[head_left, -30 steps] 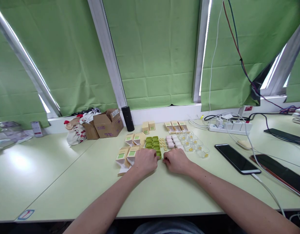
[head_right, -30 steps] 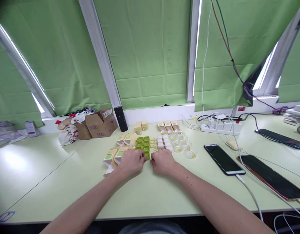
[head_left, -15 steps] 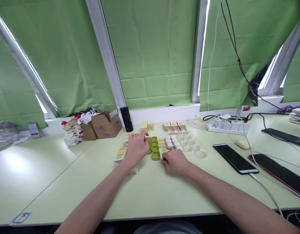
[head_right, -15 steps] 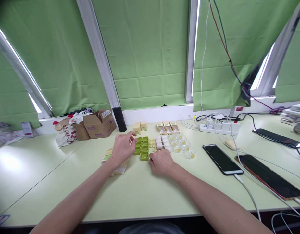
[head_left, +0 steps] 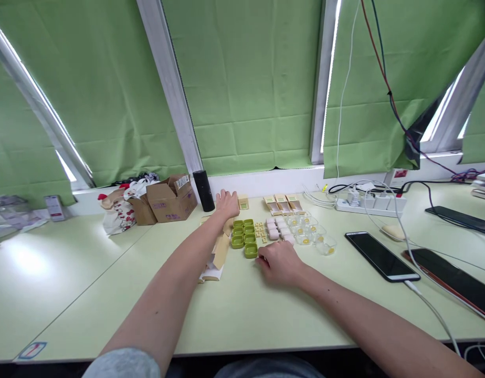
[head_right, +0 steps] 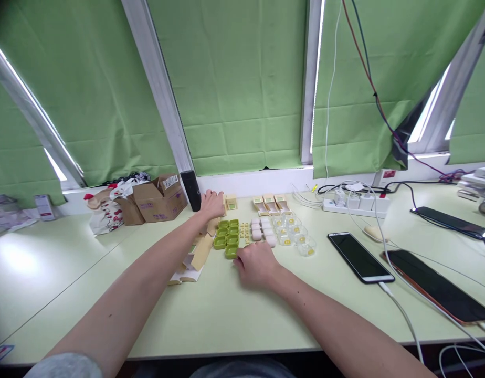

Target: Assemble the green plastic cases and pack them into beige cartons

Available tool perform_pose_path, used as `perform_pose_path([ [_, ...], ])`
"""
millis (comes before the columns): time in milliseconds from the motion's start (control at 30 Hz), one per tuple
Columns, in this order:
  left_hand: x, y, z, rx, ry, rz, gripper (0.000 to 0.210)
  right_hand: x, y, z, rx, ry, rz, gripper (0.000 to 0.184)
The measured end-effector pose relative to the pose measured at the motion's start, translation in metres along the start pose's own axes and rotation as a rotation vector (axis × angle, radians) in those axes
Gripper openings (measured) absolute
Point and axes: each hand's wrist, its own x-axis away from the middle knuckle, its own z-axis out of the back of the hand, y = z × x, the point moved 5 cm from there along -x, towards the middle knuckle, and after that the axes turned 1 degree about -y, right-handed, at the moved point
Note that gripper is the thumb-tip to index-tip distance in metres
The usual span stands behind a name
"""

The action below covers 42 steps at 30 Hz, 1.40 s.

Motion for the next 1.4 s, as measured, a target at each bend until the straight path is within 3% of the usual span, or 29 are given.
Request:
perform_pose_path([
  [333,-0.049,0.007,-0.03,0.037,-0.1,0.028,0.09,-0.002,0.001,-0.003,-0.04,0.044,0.042,0.028],
  [467,-0.051,0.007,-0.038,0.044,-0.146,0.027,0.071,-0.003,0.001,-0.003,-0.047,0.062,0.058,0.028],
  [567,-0.049,0.012,-0.04,0.063,-0.141,-0.032,0.052,-0.003,0.002,-0.001,-0.036,0.067,0.054,0.028],
  [733,-0.044,0.025,-0.04,0.149,-0.129,-0.126,0.036,-0.003,0.002,0.004,-0.028,0.072,0.048,0.031],
  [867,-0.04,0.03,-0.037,0.266,-0.107,-0.096,0.034,-0.003,0.006,0.007,-0.016,0.106,0.054,0.031],
  [1000,-0.032,0.031,-0.019,0.433,-0.037,-0.081,0.042,-0.002,0.019,0.017,-0.015,0.174,0.048,0.033],
  [1100,-0.019,0.035,0.006,0.56,0.008,-0.142,0.049,-0.002,0.034,0.029,-0.025,0.26,-0.008,0.032],
  [1200,0.012,0.042,0.034,0.654,0.006,-0.235,0.054,0.0,0.053,0.044,-0.069,0.38,-0.072,0.028],
  [1300,0.065,0.052,0.057,0.809,-0.021,-0.385,0.054,0.007,0.069,0.06,-0.125,0.548,-0.09,0.027],
  [1400,0.123,0.061,0.064,0.847,-0.033,-0.435,0.05,0.015,0.083,0.07,-0.152,0.653,-0.091,0.033],
])
